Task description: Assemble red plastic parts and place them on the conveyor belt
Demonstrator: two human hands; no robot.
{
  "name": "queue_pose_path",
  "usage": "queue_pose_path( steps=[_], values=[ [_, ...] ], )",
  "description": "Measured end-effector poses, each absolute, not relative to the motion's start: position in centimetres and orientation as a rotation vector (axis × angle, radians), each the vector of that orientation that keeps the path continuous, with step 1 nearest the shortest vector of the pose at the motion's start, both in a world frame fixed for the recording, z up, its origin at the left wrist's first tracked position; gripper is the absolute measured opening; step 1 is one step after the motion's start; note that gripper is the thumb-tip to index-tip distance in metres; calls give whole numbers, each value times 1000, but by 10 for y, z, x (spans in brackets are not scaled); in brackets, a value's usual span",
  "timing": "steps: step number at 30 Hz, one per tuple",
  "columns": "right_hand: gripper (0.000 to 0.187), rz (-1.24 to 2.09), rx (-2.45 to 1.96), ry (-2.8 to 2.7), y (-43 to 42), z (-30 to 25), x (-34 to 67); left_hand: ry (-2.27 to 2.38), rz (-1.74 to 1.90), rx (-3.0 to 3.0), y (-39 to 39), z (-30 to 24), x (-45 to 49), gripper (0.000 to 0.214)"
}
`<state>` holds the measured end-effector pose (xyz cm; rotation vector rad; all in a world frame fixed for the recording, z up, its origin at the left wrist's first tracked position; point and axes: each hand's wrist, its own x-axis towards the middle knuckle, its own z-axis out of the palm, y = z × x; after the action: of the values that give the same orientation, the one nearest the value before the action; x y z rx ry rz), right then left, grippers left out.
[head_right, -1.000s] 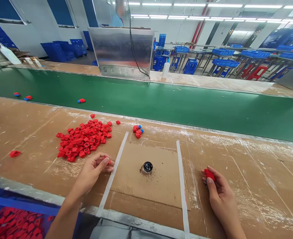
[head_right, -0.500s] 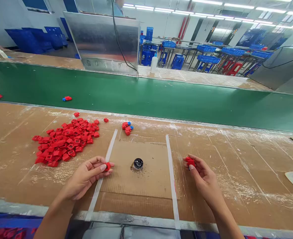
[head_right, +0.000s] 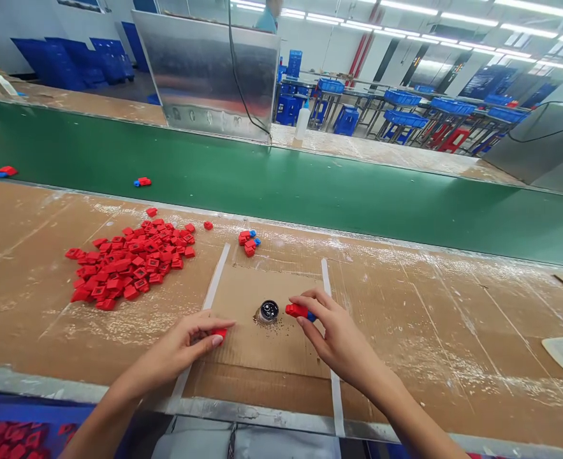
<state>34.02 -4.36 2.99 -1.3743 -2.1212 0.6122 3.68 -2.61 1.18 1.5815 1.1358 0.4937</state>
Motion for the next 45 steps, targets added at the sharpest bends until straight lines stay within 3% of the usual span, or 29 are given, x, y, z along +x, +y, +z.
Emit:
queue_pose_path(
  steps=[7,26,45],
  values=[
    [25,533,-1334,-2261,-35,30,331,1205,561,1517,-22,6,36,20],
    [16,395,-1286,-2380,-32,31,320,1046,809,990,-46,-16,67,30],
    [15,405,-1273,-2400,-36,34,314,981,837,1044,-51,-18,68,23]
  ],
)
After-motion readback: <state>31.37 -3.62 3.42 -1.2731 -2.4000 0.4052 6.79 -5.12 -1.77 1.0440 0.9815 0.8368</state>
